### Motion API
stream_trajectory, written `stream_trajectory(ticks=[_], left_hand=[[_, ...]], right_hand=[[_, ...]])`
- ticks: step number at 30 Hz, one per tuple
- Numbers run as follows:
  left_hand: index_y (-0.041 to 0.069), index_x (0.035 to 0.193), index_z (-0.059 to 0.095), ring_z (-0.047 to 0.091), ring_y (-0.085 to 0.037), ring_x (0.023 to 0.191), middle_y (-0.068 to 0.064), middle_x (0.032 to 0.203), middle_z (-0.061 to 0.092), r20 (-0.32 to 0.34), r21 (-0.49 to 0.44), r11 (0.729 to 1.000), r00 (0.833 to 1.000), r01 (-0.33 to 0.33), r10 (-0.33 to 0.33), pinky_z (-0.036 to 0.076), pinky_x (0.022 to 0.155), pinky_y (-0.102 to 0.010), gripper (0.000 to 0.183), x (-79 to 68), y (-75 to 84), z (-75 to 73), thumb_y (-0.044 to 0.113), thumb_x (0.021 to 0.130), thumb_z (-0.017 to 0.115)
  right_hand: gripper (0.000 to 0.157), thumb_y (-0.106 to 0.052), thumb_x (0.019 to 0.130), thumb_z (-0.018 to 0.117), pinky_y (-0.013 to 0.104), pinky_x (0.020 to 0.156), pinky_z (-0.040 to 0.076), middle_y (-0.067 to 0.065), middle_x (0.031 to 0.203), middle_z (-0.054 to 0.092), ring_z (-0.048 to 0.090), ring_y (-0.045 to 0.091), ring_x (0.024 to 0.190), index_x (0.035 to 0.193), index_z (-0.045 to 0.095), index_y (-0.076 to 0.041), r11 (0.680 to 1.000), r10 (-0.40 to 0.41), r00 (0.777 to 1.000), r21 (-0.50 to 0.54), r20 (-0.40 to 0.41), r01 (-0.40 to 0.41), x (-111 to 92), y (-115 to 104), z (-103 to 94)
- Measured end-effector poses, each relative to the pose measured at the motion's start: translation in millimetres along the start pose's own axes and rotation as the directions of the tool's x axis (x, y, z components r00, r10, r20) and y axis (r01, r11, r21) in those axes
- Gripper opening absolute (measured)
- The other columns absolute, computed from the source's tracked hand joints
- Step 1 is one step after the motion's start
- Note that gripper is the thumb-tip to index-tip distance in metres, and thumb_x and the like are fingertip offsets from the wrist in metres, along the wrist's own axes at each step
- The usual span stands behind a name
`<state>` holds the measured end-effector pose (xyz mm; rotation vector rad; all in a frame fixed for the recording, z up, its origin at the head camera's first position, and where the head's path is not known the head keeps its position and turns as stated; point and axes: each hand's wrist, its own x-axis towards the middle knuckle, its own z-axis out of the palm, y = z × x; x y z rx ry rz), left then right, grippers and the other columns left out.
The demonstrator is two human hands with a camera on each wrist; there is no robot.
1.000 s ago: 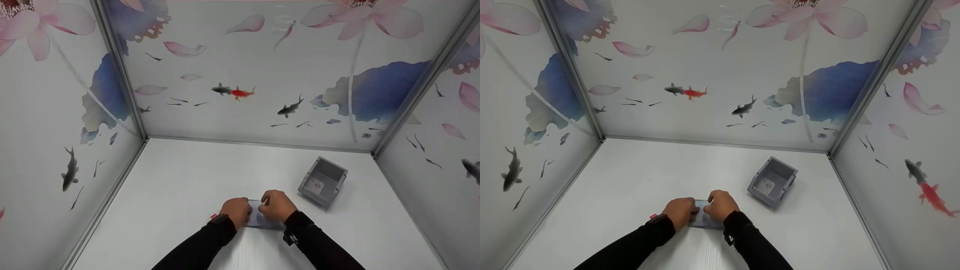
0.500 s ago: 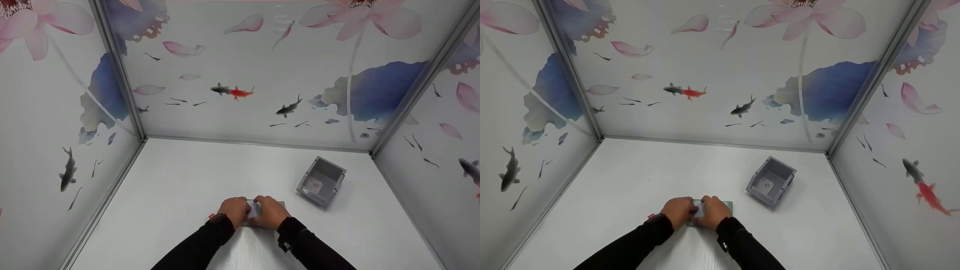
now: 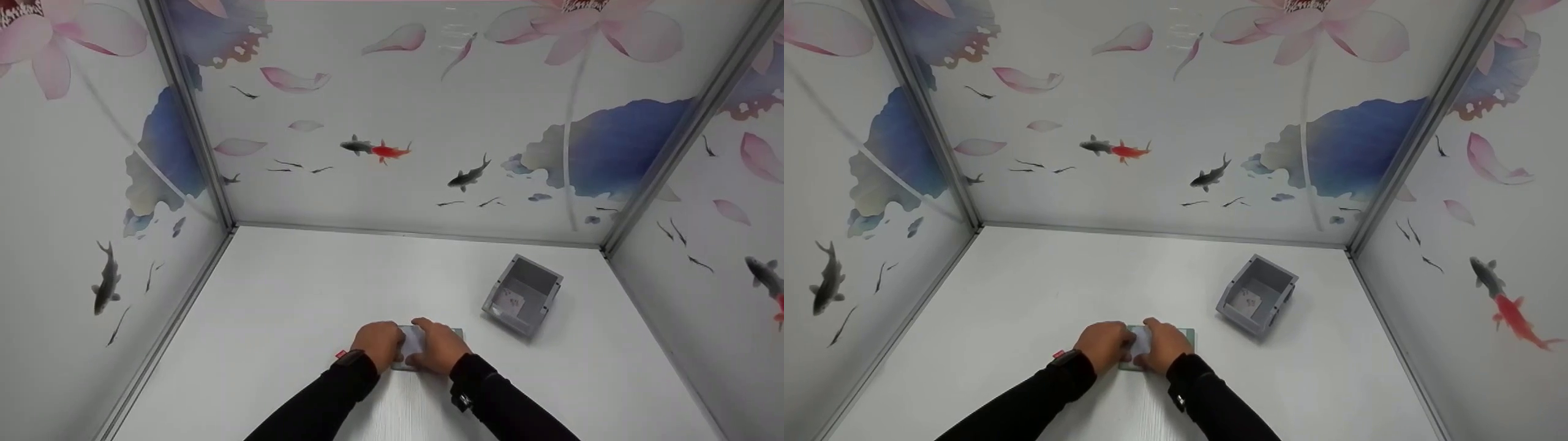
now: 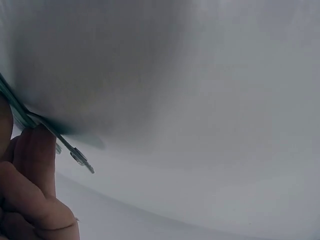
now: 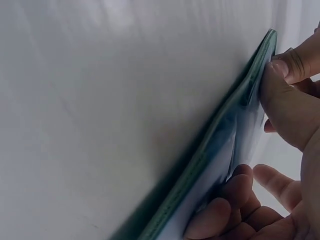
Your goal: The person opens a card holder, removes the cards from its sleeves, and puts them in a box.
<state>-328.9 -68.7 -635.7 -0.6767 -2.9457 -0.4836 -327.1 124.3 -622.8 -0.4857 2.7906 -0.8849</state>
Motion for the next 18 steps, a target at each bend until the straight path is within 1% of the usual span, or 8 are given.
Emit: stream_trajectory(ticks=[2, 5, 7, 9, 10, 12, 15, 18], left_hand=[[0.016, 0.07, 0.077, 0.045, -0.008, 0.064, 0.007, 0.069, 0.066, -0.001, -0.027, 1.0, 1.0, 0.01, -0.01, 0.046, 0.064, -0.027, 0.026, -0.5, 0.9, -0.6, 0.013, 0.078, 0.102], [0.015, 0.073, 0.08, 0.043, -0.008, 0.063, 0.008, 0.067, 0.065, -0.004, -0.049, 0.999, 1.0, 0.02, -0.02, 0.044, 0.063, -0.026, 0.023, -1.4, 1.5, -0.2, 0.012, 0.076, 0.103], [0.015, 0.074, 0.081, 0.043, -0.008, 0.063, 0.008, 0.069, 0.067, -0.012, -0.045, 0.999, 1.0, 0.019, -0.019, 0.044, 0.063, -0.026, 0.023, -1.8, 1.6, 0.5, 0.011, 0.075, 0.103], [0.015, 0.072, 0.079, 0.044, -0.008, 0.064, 0.007, 0.071, 0.069, -0.021, -0.028, 1.0, 1.0, 0.014, -0.014, 0.045, 0.063, -0.027, 0.024, -1.8, 1.6, 1.5, 0.011, 0.075, 0.103], [0.015, 0.072, 0.08, 0.045, -0.008, 0.064, 0.007, 0.072, 0.07, -0.022, -0.019, 1.0, 1.0, 0.013, -0.013, 0.046, 0.064, -0.027, 0.024, -1.7, 1.6, 2.1, 0.012, 0.075, 0.103], [0.015, 0.073, 0.08, 0.047, -0.008, 0.065, 0.005, 0.074, 0.071, -0.024, -0.005, 1.0, 1.0, 0.005, -0.005, 0.048, 0.065, -0.027, 0.023, -1.7, 2.0, 2.9, 0.012, 0.076, 0.103], [0.015, 0.077, 0.082, 0.048, -0.007, 0.067, 0.005, 0.078, 0.074, -0.021, 0.004, 1.0, 1.0, 0.006, -0.005, 0.051, 0.067, -0.027, 0.02, -1.7, 2.9, 3.9, 0.012, 0.079, 0.102], [0.015, 0.076, 0.081, 0.048, -0.006, 0.067, 0.005, 0.079, 0.074, -0.022, 0.002, 1.0, 1.0, 0.011, -0.011, 0.051, 0.067, -0.027, 0.022, -2.4, 4.1, 4.7, 0.011, 0.079, 0.102]], right_hand=[[0.086, -0.022, 0.09, 0.097, 0.058, 0.109, 0.059, 0.026, 0.137, 0.077, 0.074, 0.034, 0.119, 0.162, 0.054, -0.002, 1.0, 0.003, 1.0, -0.007, -0.007, -0.003, 0, 1, -1.2], [0.089, -0.02, 0.092, 0.094, 0.054, 0.099, 0.061, 0.025, 0.123, 0.08, 0.071, 0.026, 0.1, 0.166, 0.048, -0.003, 1.0, -0.011, 0.999, -0.02, -0.03, 0.011, -1, 4, -1.9], [0.085, -0.02, 0.094, 0.093, 0.052, 0.091, 0.061, 0.024, 0.118, 0.081, 0.068, 0.023, 0.092, 0.165, 0.049, -0.004, 0.999, -0.024, 0.999, -0.025, -0.048, 0.022, -2, 6, -2.0], [0.079, -0.021, 0.095, 0.091, 0.048, 0.084, 0.06, 0.023, 0.114, 0.081, 0.067, 0.022, 0.088, 0.161, 0.052, -0.006, 1.0, -0.012, 0.998, -0.017, -0.066, 0.011, -3, 8, -2.7], [0.073, -0.024, 0.097, 0.09, 0.046, 0.082, 0.059, 0.021, 0.116, 0.081, 0.066, 0.021, 0.088, 0.158, 0.054, -0.007, 1.0, 0.006, 0.997, -0.006, -0.075, -0.006, -3, 10, -2.7], [0.06, -0.031, 0.103, 0.085, 0.044, 0.079, 0.056, 0.018, 0.109, 0.081, 0.064, 0.021, 0.084, 0.152, 0.057, -0.009, 0.998, 0.054, 0.995, 0.018, -0.083, -0.052, -3, 12, -4.1], [0.047, -0.043, 0.111, 0.072, 0.041, 0.079, 0.053, 0.012, 0.101, 0.078, 0.061, 0.019, 0.081, 0.14, 0.061, -0.009, 0.991, 0.132, 0.986, 0.049, -0.102, -0.128, -2, 16, -6.4], [0.042, -0.041, 0.114, 0.066, 0.039, 0.075, 0.05, 0.007, 0.091, 0.073, 0.058, 0.019, 0.077, 0.135, 0.062, -0.006, 0.98, 0.186, 0.976, 0.086, -0.113, -0.177, 0, 20, -9.9]])
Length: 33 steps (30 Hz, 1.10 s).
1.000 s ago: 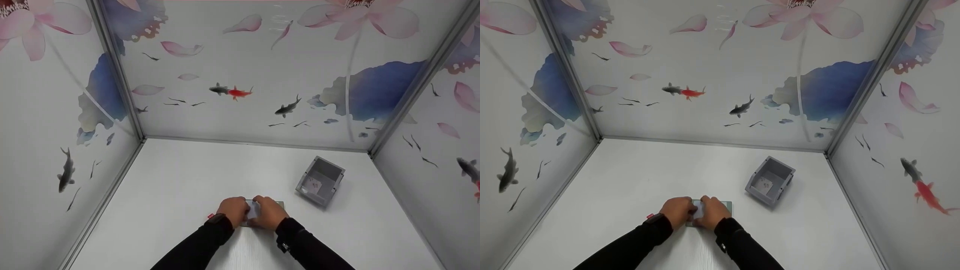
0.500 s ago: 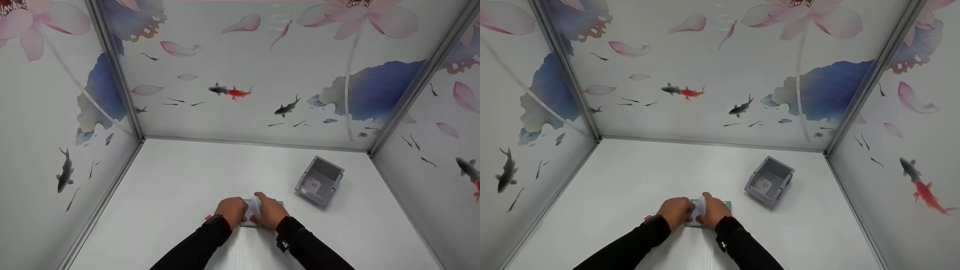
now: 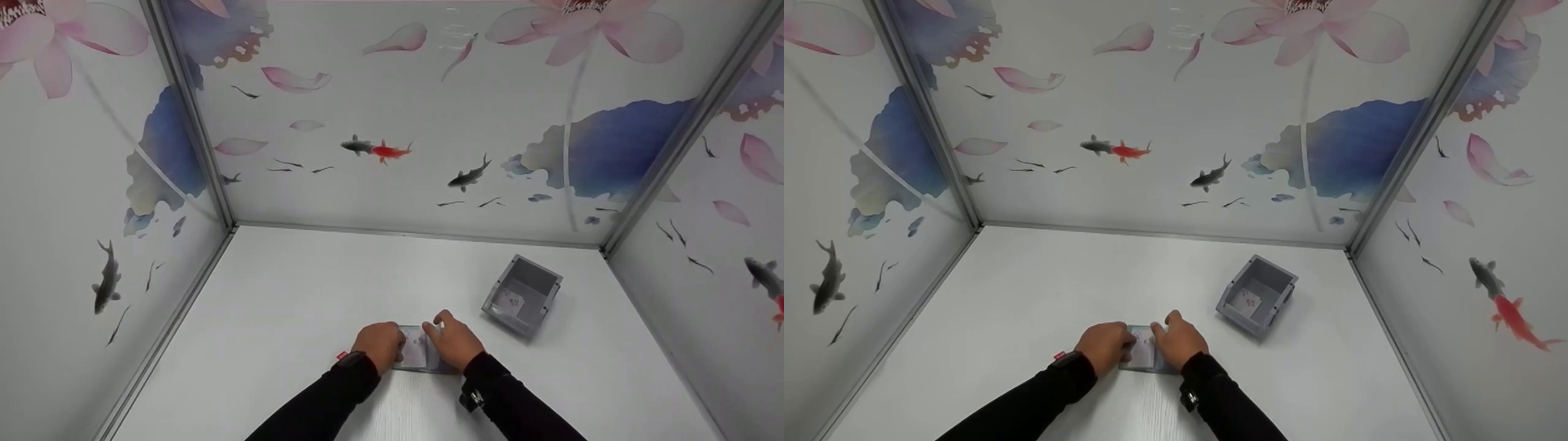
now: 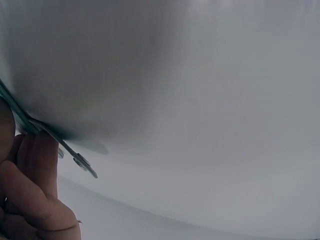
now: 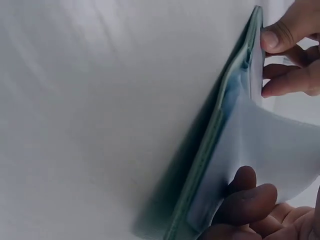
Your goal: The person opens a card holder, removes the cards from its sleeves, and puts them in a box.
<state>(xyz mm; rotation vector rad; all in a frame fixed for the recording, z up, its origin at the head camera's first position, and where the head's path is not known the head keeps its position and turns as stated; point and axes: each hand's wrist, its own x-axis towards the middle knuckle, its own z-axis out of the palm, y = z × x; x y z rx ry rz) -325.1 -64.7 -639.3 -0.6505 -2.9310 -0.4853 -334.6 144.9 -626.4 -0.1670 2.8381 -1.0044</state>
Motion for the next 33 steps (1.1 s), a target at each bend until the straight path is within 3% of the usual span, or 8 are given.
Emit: stream_trajectory(ticks=[4, 7, 11, 14, 19, 24, 29, 33], left_hand=[[0.015, 0.073, 0.078, 0.047, -0.007, 0.066, 0.004, 0.079, 0.074, -0.012, 0.008, 1.0, 1.0, -0.005, 0.005, 0.048, 0.065, -0.025, 0.025, -1.3, 1.0, 0.4, 0.01, 0.077, 0.103], [0.013, 0.08, 0.083, 0.048, -0.006, 0.067, 0.003, 0.081, 0.073, -0.012, 0.033, 0.999, 1.0, -0.018, 0.019, 0.048, 0.066, -0.024, 0.019, -2.4, 1.1, -0.3, 0.012, 0.081, 0.101], [0.011, 0.089, 0.087, 0.05, -0.007, 0.068, 0.002, 0.082, 0.072, 0.0, 0.052, 0.998, 1.0, -0.027, 0.027, 0.05, 0.068, -0.024, 0.013, -2.9, 0.3, -1.5, 0.015, 0.085, 0.099], [0.01, 0.088, 0.087, 0.049, -0.008, 0.068, 0.002, 0.081, 0.072, -0.001, 0.05, 0.998, 1.0, -0.029, 0.029, 0.05, 0.067, -0.025, 0.014, -3.3, -0.7, -2.1, 0.015, 0.084, 0.099], [0.011, 0.084, 0.085, 0.048, -0.009, 0.067, 0.002, 0.079, 0.07, -0.012, 0.063, 0.997, 0.999, -0.048, 0.049, 0.05, 0.067, -0.026, 0.015, -4.7, -2.1, -2.5, 0.015, 0.082, 0.1], [0.012, 0.081, 0.085, 0.047, -0.008, 0.067, 0.002, 0.078, 0.068, -0.026, 0.067, 0.996, 0.998, -0.059, 0.061, 0.049, 0.066, -0.025, 0.016, -4.6, -3.2, -1.1, 0.014, 0.081, 0.1], [0.012, 0.083, 0.085, 0.046, -0.008, 0.067, 0.003, 0.079, 0.069, -0.005, 0.06, 0.997, 0.999, -0.044, 0.044, 0.048, 0.066, -0.025, 0.015, -3.3, -1.5, -1.2, 0.015, 0.082, 0.1], [0.012, 0.084, 0.086, 0.046, -0.008, 0.067, 0.003, 0.08, 0.069, 0.007, 0.053, 0.998, 0.999, -0.038, 0.038, 0.048, 0.066, -0.026, 0.014, -2.5, -0.3, -1.0, 0.015, 0.083, 0.099]], right_hand=[[0.04, -0.022, 0.105, 0.071, 0.035, 0.068, 0.045, 0.003, 0.084, 0.063, 0.054, 0.018, 0.072, 0.139, 0.063, -0.001, 0.999, 0.037, 0.999, 0.03, -0.007, -0.037, 1, 5, -4.7], [0.048, -0.012, 0.098, 0.072, 0.034, 0.067, 0.045, 0.005, 0.09, 0.067, 0.055, 0.02, 0.074, 0.144, 0.062, -0.002, 0.998, 0.06, 0.998, 0.022, -0.014, -0.06, 0, 8, -8.0], [0.055, -0.012, 0.095, 0.077, 0.036, 0.072, 0.051, 0.011, 0.108, 0.077, 0.063, 0.022, 0.083, 0.148, 0.062, -0.004, 0.995, 0.1, 0.995, -0.017, -0.018, -0.101, -2, 10, -12.3], [0.057, -0.017, 0.094, 0.083, 0.039, 0.077, 0.055, 0.011, 0.109, 0.077, 0.066, 0.022, 0.087, 0.146, 0.063, -0.004, 0.993, 0.101, 0.994, -0.055, -0.036, -0.103, -3, 11, -14.2], [0.043, -0.02, 0.091, 0.092, 0.041, 0.08, 0.055, 0.007, 0.1, 0.071, 0.062, 0.022, 0.085, 0.122, 0.068, -0.004, 0.99, 0.056, 0.994, -0.122, -0.098, -0.068, -2, 12, -12.3], [0.016, -0.006, 0.09, 0.086, 0.045, 0.082, 0.059, 0.008, 0.096, 0.077, 0.065, 0.02, 0.084, 0.1, 0.073, -0.006, 0.987, -0.047, 0.993, -0.156, -0.109, 0.03, -2, 8, -5.4], [0.011, 0.0, 0.092, 0.079, 0.049, 0.091, 0.062, 0.009, 0.101, 0.079, 0.07, 0.021, 0.094, 0.102, 0.08, -0.003, 0.993, -0.099, 0.994, -0.068, -0.047, 0.096, -4, 1, 0.8], [0.011, -0.003, 0.097, 0.075, 0.037, 0.073, 0.063, 0.007, 0.089, 0.08, 0.072, 0.017, 0.077, 0.105, 0.082, 0.001, 0.994, -0.059, 0.998, 0.092, 0.026, 0.056, -1, 0, 2.4]])
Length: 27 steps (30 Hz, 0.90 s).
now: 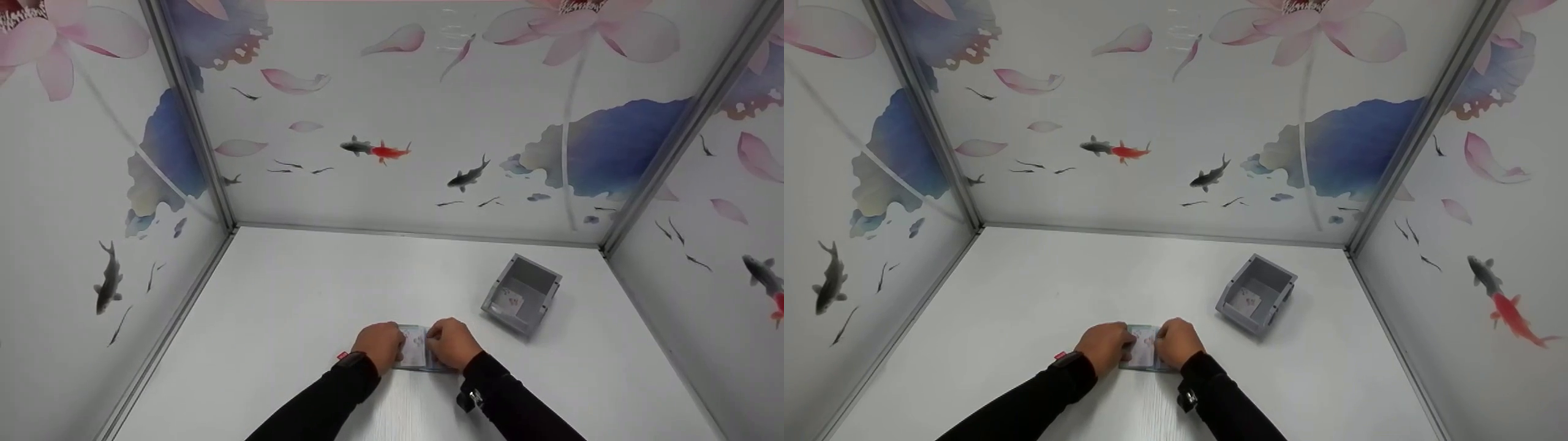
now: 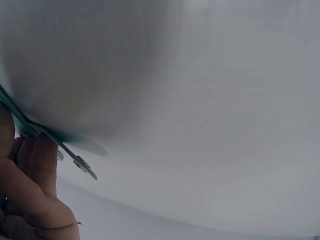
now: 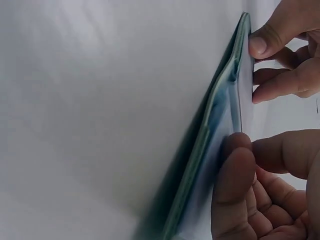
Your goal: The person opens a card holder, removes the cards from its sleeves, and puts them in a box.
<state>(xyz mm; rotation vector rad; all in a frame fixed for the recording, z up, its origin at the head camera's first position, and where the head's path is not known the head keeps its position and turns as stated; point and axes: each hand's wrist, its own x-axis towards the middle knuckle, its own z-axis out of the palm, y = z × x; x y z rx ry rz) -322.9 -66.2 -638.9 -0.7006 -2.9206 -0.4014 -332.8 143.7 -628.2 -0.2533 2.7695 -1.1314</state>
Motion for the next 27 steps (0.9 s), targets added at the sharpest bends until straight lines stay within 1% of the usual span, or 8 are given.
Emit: stream_trajectory(ticks=[3, 5, 10, 13, 16, 20, 23, 27], left_hand=[[0.013, 0.084, 0.086, 0.046, -0.007, 0.067, 0.003, 0.079, 0.07, -0.006, 0.017, 1.0, 1.0, -0.004, 0.005, 0.049, 0.066, -0.026, 0.014, 0.0, -0.9, 1.7, 0.016, 0.083, 0.1], [0.013, 0.086, 0.087, 0.047, -0.007, 0.067, 0.003, 0.08, 0.071, -0.006, 0.027, 1.0, 1.0, -0.002, 0.002, 0.05, 0.066, -0.026, 0.014, -0.1, -1.2, 2.5, 0.018, 0.084, 0.1], [0.014, 0.087, 0.088, 0.048, -0.006, 0.068, 0.003, 0.081, 0.072, -0.017, 0.027, 1.0, 1.0, 0.001, -0.001, 0.052, 0.067, -0.026, 0.014, -0.3, -2.9, 4.5, 0.019, 0.084, 0.1], [0.014, 0.084, 0.086, 0.047, -0.006, 0.067, 0.004, 0.08, 0.071, -0.019, 0.002, 1.0, 1.0, 0.003, -0.003, 0.05, 0.067, -0.025, 0.015, -0.7, -3.9, 4.4, 0.019, 0.085, 0.1], [0.014, 0.084, 0.086, 0.047, -0.006, 0.068, 0.004, 0.08, 0.071, -0.021, -0.009, 1.0, 1.0, -0.006, 0.006, 0.049, 0.067, -0.025, 0.015, -0.8, -4.4, 3.7, 0.02, 0.086, 0.1], [0.014, 0.087, 0.087, 0.049, -0.006, 0.068, 0.003, 0.081, 0.072, -0.023, -0.005, 1.0, 1.0, -0.011, 0.011, 0.05, 0.067, -0.025, 0.014, -0.6, -3.7, 3.6, 0.021, 0.086, 0.099], [0.013, 0.087, 0.087, 0.051, -0.007, 0.068, 0.002, 0.081, 0.072, -0.022, -0.002, 1.0, 1.0, -0.01, 0.01, 0.051, 0.067, -0.026, 0.014, -0.2, -2.5, 4.3, 0.021, 0.087, 0.099], [0.013, 0.088, 0.088, 0.053, -0.008, 0.069, 0.002, 0.081, 0.072, -0.029, 0.008, 1.0, 1.0, -0.007, 0.008, 0.052, 0.068, -0.026, 0.013, 0.2, -1.3, 4.4, 0.019, 0.086, 0.099]], right_hand=[[0.018, -0.005, 0.101, 0.069, 0.029, 0.06, 0.059, 0.008, 0.082, 0.08, 0.072, 0.014, 0.065, 0.109, 0.082, 0.004, 0.987, 0.06, 0.995, 0.147, 0.078, -0.072, 2.2, 0.0, -1.9], [0.023, -0.008, 0.103, 0.067, 0.028, 0.059, 0.06, 0.009, 0.082, 0.081, 0.074, 0.015, 0.066, 0.113, 0.082, 0.005, 0.968, 0.101, 0.987, 0.215, 0.123, -0.126, 2.9, -0.8, -3.3], [0.03, -0.014, 0.103, 0.07, 0.025, 0.06, 0.06, 0.008, 0.088, 0.083, 0.074, 0.012, 0.068, 0.122, 0.082, 0.006, 0.933, 0.162, 0.973, 0.295, 0.163, -0.204, 3.2, -2.3, -4.3], [0.029, -0.015, 0.101, 0.075, 0.024, 0.059, 0.059, 0.007, 0.085, 0.082, 0.072, 0.011, 0.067, 0.119, 0.083, 0.005, 0.912, 0.173, 0.97, 0.345, 0.17, -0.223, 1.3, -3.8, -4.2], [0.022, -0.015, 0.099, 0.077, 0.024, 0.058, 0.057, 0.005, 0.08, 0.078, 0.07, 0.011, 0.066, 0.11, 0.082, 0.003, 0.905, 0.172, 0.97, 0.36, 0.173, -0.225, -0.7, -5.8, -3.5], [0.011, -0.012, 0.098, 0.076, 0.023, 0.055, 0.054, 0.002, 0.072, 0.074, 0.068, 0.011, 0.062, 0.097, 0.08, -0.001, 0.924, 0.15, 0.976, 0.328, 0.158, -0.195, -1.3, -7.5, -2.0], [0.011, -0.009, 0.099, 0.074, 0.023, 0.053, 0.052, 0.001, 0.067, 0.072, 0.066, 0.01, 0.058, 0.092, 0.079, -0.001, 0.928, 0.152, 0.976, 0.318, 0.158, -0.196, -0.7, -6.0, -0.8], [0.011, -0.008, 0.099, 0.073, 0.022, 0.053, 0.051, 0.0, 0.067, 0.069, 0.064, 0.011, 0.057, 0.091, 0.077, -0.001, 0.915, 0.179, 0.972, 0.337, 0.154, -0.222, -1.8, -3.8, -3.2]])
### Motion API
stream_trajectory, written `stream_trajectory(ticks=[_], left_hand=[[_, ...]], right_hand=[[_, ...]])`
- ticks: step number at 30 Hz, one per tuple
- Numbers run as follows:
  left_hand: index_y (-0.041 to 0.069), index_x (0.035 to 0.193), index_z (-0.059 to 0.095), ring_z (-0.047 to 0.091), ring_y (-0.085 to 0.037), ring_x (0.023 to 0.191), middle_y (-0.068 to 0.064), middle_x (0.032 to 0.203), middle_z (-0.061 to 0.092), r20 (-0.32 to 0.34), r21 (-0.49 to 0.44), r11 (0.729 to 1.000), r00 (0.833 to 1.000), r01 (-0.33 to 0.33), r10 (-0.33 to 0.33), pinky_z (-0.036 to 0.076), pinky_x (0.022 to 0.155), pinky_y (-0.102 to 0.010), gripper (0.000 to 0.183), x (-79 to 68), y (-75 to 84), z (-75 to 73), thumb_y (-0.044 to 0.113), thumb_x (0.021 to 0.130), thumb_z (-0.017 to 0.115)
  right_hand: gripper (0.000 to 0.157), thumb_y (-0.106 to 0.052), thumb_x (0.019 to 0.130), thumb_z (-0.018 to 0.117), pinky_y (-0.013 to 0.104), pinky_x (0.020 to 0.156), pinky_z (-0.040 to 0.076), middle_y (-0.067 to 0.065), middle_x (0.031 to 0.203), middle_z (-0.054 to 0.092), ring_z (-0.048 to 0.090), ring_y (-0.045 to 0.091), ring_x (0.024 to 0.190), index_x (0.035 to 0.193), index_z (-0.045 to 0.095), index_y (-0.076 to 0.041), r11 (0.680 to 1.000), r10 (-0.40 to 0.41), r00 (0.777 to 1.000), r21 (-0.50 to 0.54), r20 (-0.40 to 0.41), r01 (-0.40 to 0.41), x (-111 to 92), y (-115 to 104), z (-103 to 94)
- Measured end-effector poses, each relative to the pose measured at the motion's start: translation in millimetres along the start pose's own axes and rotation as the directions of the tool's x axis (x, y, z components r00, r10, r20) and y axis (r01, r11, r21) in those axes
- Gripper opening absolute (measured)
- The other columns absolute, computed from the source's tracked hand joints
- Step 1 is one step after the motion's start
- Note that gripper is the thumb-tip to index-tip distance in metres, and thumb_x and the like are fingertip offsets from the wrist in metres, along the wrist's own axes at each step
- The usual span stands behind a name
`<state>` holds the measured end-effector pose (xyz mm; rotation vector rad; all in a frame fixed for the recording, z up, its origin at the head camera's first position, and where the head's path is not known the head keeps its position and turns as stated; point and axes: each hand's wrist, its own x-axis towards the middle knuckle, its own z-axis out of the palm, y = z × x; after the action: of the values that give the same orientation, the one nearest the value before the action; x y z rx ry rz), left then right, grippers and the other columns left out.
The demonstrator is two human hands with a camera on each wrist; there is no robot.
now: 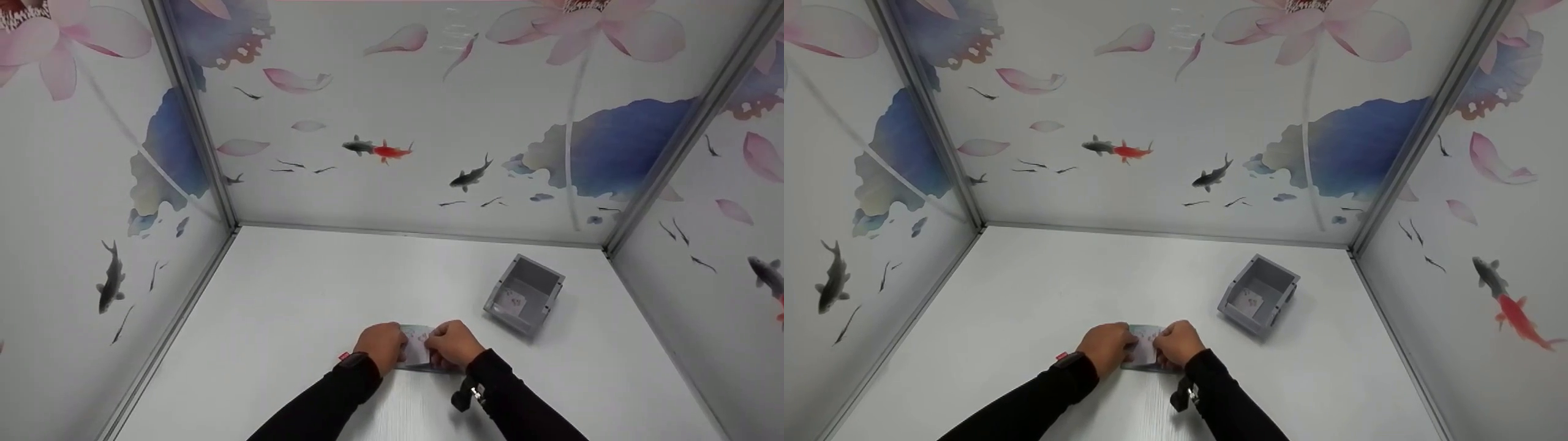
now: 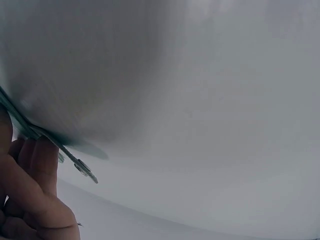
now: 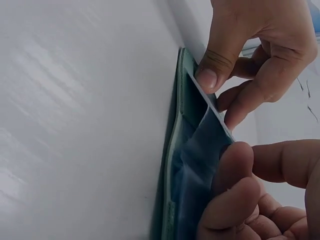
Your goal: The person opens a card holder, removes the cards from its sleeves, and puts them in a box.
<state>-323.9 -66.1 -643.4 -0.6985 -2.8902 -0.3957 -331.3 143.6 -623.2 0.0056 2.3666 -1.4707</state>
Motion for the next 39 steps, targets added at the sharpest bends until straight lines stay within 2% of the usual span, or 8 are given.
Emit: stream_trajectory(ticks=[5, 11, 19, 22, 27, 30, 35, 39], left_hand=[[0.013, 0.083, 0.086, 0.049, -0.007, 0.069, 0.004, 0.08, 0.07, -0.002, -0.012, 1.0, 1.0, 0.013, -0.013, 0.05, 0.068, -0.025, 0.014, -1.2, 2.9, -2.9, 0.016, 0.083, 0.1], [0.013, 0.079, 0.087, 0.047, -0.005, 0.068, 0.005, 0.078, 0.068, -0.019, 0.009, 1.0, 1.0, -0.02, 0.02, 0.049, 0.066, -0.024, 0.016, -3.5, 2.8, -4.6, 0.016, 0.079, 0.102], [0.015, 0.074, 0.083, 0.049, -0.005, 0.066, 0.005, 0.076, 0.066, -0.056, 0.016, 0.998, 0.996, -0.065, 0.066, 0.048, 0.063, -0.024, 0.019, -3.1, -1.7, 1.3, 0.015, 0.077, 0.102], [0.016, 0.074, 0.084, 0.052, -0.006, 0.066, 0.004, 0.076, 0.066, -0.066, 0.019, 0.997, 0.995, -0.078, 0.079, 0.048, 0.062, -0.024, 0.018, -3.2, -2.3, 2.5, 0.014, 0.078, 0.102], [0.015, 0.074, 0.084, 0.059, -0.008, 0.067, 0.003, 0.076, 0.067, -0.069, 0.008, 0.996, 0.994, -0.09, 0.09, 0.05, 0.063, -0.024, 0.018, -3.3, -3.1, 3.1, 0.014, 0.079, 0.101], [0.016, 0.073, 0.083, 0.059, -0.008, 0.067, 0.003, 0.076, 0.066, -0.071, 0.015, 0.996, 0.993, -0.092, 0.093, 0.051, 0.064, -0.024, 0.019, -3.4, -3.5, 3.6, 0.014, 0.079, 0.101], [0.015, 0.073, 0.082, 0.055, -0.006, 0.067, 0.004, 0.076, 0.066, -0.068, 0.004, 0.997, 0.994, -0.081, 0.081, 0.049, 0.064, -0.024, 0.02, -3.7, -2.3, 2.2, 0.014, 0.08, 0.101], [0.014, 0.077, 0.085, 0.056, -0.006, 0.069, 0.004, 0.078, 0.066, -0.042, 0.001, 0.998, 0.997, -0.065, 0.065, 0.049, 0.065, -0.023, 0.016, -3.8, -0.7, 0.3, 0.014, 0.084, 0.099]], right_hand=[[0.011, -0.01, 0.098, 0.072, 0.023, 0.052, 0.049, 0.001, 0.068, 0.067, 0.062, 0.011, 0.058, 0.09, 0.076, -0.003, 1.0, 0.025, 0.999, 0.015, -0.036, -0.024, -3, 0, -11.5], [0.012, -0.009, 0.097, 0.071, 0.026, 0.055, 0.051, 0.002, 0.066, 0.067, 0.061, 0.013, 0.057, 0.089, 0.077, -0.002, 0.999, -0.004, 0.996, -0.044, -0.087, 0.0, -8, -2, -27.6], [0.012, -0.008, 0.098, 0.069, 0.027, 0.058, 0.05, 0.003, 0.07, 0.067, 0.059, 0.014, 0.061, 0.088, 0.075, -0.004, 0.996, -0.037, 0.989, -0.092, -0.144, 0.023, -10, -10, -51.9], [0.015, -0.009, 0.099, 0.069, 0.026, 0.057, 0.049, 0.003, 0.071, 0.067, 0.058, 0.014, 0.061, 0.087, 0.075, -0.004, 0.994, -0.043, 0.984, -0.109, -0.175, 0.024, -9, -14, -65.5], [0.014, -0.012, 0.1, 0.07, 0.026, 0.057, 0.05, 0.003, 0.076, 0.069, 0.061, 0.015, 0.065, 0.094, 0.079, -0.003, 0.988, -0.056, 0.972, -0.154, -0.228, 0.021, -6, -19, -91.2], [0.017, -0.014, 0.102, 0.07, 0.026, 0.058, 0.049, 0.002, 0.075, 0.067, 0.06, 0.014, 0.065, 0.095, 0.079, -0.002, 0.988, -0.046, 0.968, -0.152, -0.246, 0.008, -4, -22, -108.6], [0.025, -0.017, 0.103, 0.068, 0.027, 0.057, 0.047, -0.004, 0.065, 0.06, 0.055, 0.012, 0.059, 0.083, 0.074, -0.004, 0.986, -0.046, 0.964, -0.166, -0.263, 0.001, -3, -26, -139.3], [0.025, -0.019, 0.105, 0.068, 0.028, 0.06, 0.051, -0.004, 0.066, 0.064, 0.058, 0.01, 0.06, 0.088, 0.076, -0.002, 0.977, -0.06, 0.956, -0.213, -0.287, -0.002, -2, -26, -158.9]])
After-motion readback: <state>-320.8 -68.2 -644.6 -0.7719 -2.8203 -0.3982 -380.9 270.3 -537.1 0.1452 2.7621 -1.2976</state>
